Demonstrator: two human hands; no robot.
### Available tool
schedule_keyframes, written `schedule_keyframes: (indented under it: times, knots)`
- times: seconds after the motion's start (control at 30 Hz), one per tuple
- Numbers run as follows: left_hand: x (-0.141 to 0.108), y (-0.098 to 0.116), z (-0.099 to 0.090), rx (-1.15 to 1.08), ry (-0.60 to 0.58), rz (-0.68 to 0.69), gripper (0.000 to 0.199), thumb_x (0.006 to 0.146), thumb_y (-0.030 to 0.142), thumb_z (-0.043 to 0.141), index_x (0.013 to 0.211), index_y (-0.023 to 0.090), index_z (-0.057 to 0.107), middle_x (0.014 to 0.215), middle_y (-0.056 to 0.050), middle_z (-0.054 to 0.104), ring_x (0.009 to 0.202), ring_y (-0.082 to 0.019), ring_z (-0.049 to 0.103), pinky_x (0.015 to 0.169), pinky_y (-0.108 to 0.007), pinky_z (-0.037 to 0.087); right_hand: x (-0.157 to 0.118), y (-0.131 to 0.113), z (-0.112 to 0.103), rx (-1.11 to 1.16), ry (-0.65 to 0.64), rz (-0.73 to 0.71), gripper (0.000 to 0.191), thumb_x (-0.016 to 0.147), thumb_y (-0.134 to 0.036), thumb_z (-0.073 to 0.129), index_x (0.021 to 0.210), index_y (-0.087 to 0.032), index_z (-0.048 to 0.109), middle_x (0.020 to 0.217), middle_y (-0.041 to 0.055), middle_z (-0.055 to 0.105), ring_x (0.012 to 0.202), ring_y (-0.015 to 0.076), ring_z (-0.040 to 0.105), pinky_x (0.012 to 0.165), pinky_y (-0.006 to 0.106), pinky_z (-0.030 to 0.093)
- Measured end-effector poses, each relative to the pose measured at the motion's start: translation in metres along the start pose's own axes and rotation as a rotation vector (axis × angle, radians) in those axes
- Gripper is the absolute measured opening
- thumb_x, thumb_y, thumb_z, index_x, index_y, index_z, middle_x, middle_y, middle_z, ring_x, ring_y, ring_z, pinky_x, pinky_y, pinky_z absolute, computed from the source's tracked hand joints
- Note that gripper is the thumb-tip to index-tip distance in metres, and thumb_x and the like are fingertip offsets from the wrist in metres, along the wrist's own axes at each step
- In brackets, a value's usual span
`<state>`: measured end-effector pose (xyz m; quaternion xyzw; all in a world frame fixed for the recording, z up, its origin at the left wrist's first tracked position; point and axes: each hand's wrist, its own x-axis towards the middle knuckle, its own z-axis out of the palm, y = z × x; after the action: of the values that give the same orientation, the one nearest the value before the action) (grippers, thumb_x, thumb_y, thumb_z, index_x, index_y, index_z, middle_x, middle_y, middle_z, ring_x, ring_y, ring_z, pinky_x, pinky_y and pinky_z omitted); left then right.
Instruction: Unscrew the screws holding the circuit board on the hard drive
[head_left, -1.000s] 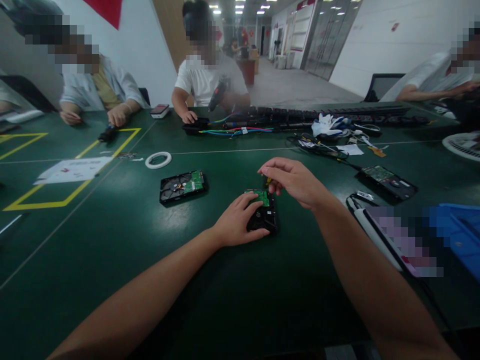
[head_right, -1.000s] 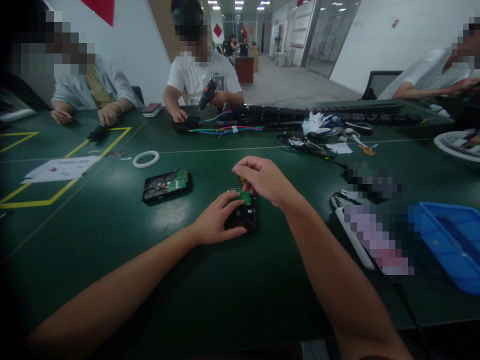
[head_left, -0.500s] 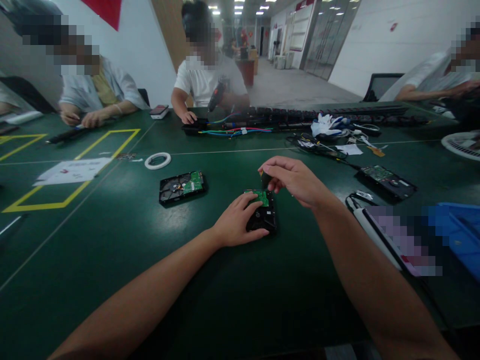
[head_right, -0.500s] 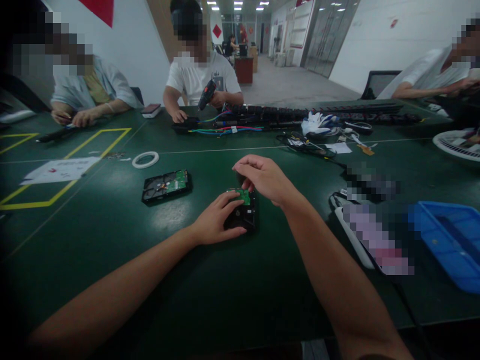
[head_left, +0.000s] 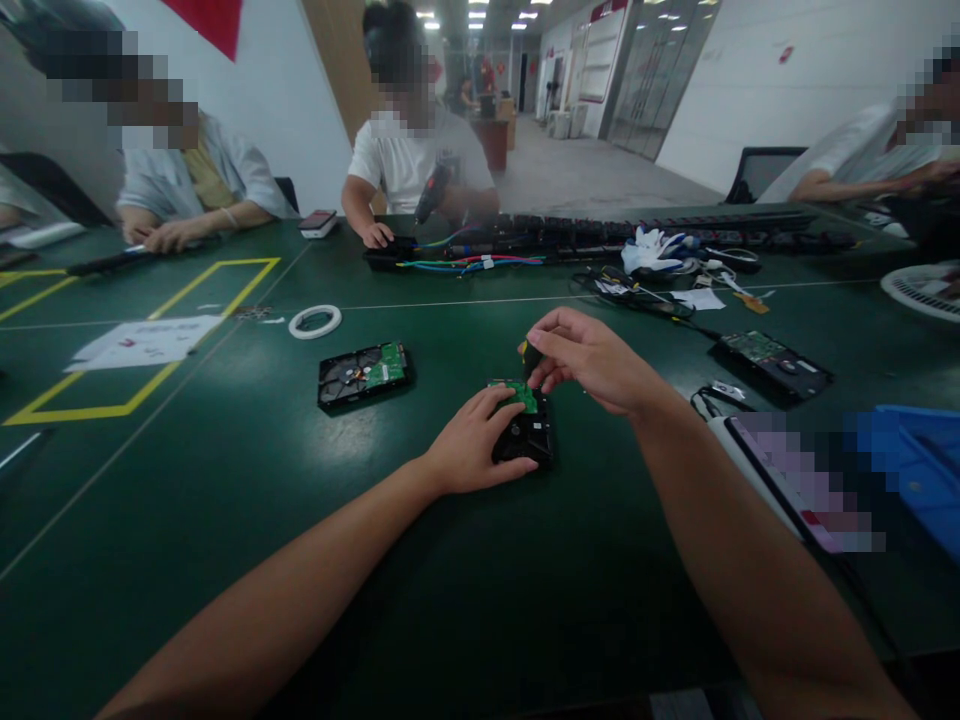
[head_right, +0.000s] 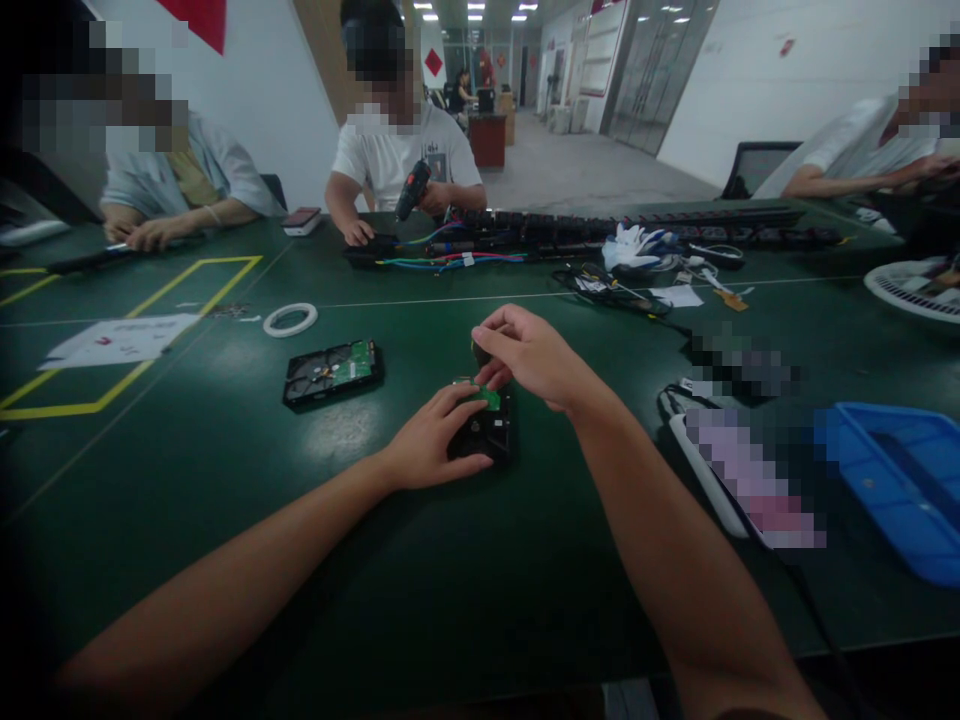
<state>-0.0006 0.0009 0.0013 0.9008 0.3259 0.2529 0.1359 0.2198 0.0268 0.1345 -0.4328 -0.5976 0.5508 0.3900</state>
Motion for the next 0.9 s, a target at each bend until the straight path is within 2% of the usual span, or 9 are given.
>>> schedule_keyframes:
  times: [0.1, 0.2, 0.27, 0.47, 0.57, 0.7, 0.8, 0.9]
  knots:
    - [0.000, 0.000, 0.000, -0.012, 0.004, -0.002, 0.084, 0.093, 0.072, 0.075, 0.159, 0.025, 0.050, 0.165, -0.018, 0.048, 0.157, -0.044, 0.044, 0.130, -0.069, 0.040, 0.000, 0.000, -0.001, 0.054, 0.003, 0.002, 0.014, 0.102, -0.029, 0.070, 0.100, -0.023, 0.058, 0.087, -0.0001, 0.071, 0.071, 0.0149, 0.076, 0.067, 0.028, 0.064]
    - [0.000, -0.001, 0.001, -0.007, 0.001, -0.005, 0.085, 0.093, 0.072, 0.075, 0.159, 0.025, 0.050, 0.165, -0.018, 0.047, 0.157, -0.044, 0.043, 0.130, -0.068, 0.040, 0.002, 0.001, -0.002, 0.047, 0.049, 0.000, 0.009, 0.104, -0.028, 0.067, 0.100, -0.023, 0.061, 0.087, 0.0005, 0.071, 0.071, 0.0139, 0.074, 0.069, 0.027, 0.063]
    - [-0.001, -0.001, 0.001, 0.000, 0.000, -0.006, 0.085, 0.093, 0.073, 0.075, 0.159, 0.025, 0.051, 0.165, -0.018, 0.047, 0.157, -0.044, 0.044, 0.130, -0.068, 0.040, 0.003, 0.001, -0.004, -0.001, 0.066, -0.009, 0.006, 0.104, -0.027, 0.064, 0.102, -0.022, 0.066, 0.087, 0.0016, 0.071, 0.070, 0.0133, 0.072, 0.065, 0.025, 0.060]
    - [-0.001, -0.001, 0.001, 0.010, 0.007, 0.003, 0.085, 0.093, 0.072, 0.074, 0.158, 0.022, 0.052, 0.164, -0.019, 0.048, 0.156, -0.043, 0.045, 0.131, -0.066, 0.040, 0.004, 0.000, -0.002, -0.104, 0.030, -0.043, 0.017, 0.102, -0.025, 0.061, 0.105, -0.021, 0.078, 0.101, 0.0055, 0.075, 0.062, 0.0092, 0.063, 0.048, 0.020, 0.045]
    - [-0.001, -0.001, 0.001, 0.007, 0.005, -0.002, 0.085, 0.093, 0.072, 0.075, 0.158, 0.023, 0.051, 0.164, -0.019, 0.048, 0.156, -0.043, 0.044, 0.131, -0.066, 0.040, 0.002, -0.001, 0.003, -0.041, -0.006, 0.003, 0.016, 0.102, -0.027, 0.061, 0.108, -0.022, 0.075, 0.104, 0.0061, 0.075, 0.059, 0.0104, 0.065, 0.046, 0.022, 0.047]
    - [-0.001, -0.001, 0.001, -0.001, 0.000, -0.007, 0.085, 0.093, 0.073, 0.074, 0.159, 0.024, 0.051, 0.164, -0.018, 0.048, 0.157, -0.043, 0.044, 0.131, -0.067, 0.040, 0.002, 0.000, 0.006, 0.073, 0.044, 0.059, 0.008, 0.103, -0.029, 0.061, 0.103, -0.022, 0.065, 0.100, 0.0061, 0.075, 0.064, 0.0141, 0.072, 0.056, 0.026, 0.058]
    - [-0.001, -0.001, 0.001, 0.001, 0.002, -0.009, 0.085, 0.093, 0.073, 0.074, 0.159, 0.023, 0.051, 0.164, -0.019, 0.048, 0.157, -0.043, 0.043, 0.131, -0.066, 0.039, 0.005, 0.003, 0.005, 0.047, 0.090, 0.037, 0.013, 0.104, -0.033, 0.062, 0.098, -0.022, 0.062, 0.100, 0.0060, 0.076, 0.064, 0.0130, 0.070, 0.055, 0.025, 0.055]
    - [-0.001, -0.001, 0.001, -0.006, 0.005, -0.009, 0.084, 0.093, 0.072, 0.074, 0.158, 0.025, 0.051, 0.164, -0.018, 0.048, 0.157, -0.044, 0.044, 0.130, -0.068, 0.040, 0.006, 0.005, 0.002, -0.035, 0.083, -0.003, 0.022, 0.104, -0.042, 0.066, 0.096, -0.022, 0.066, 0.100, 0.0055, 0.077, 0.062, 0.0106, 0.065, 0.052, 0.024, 0.050]
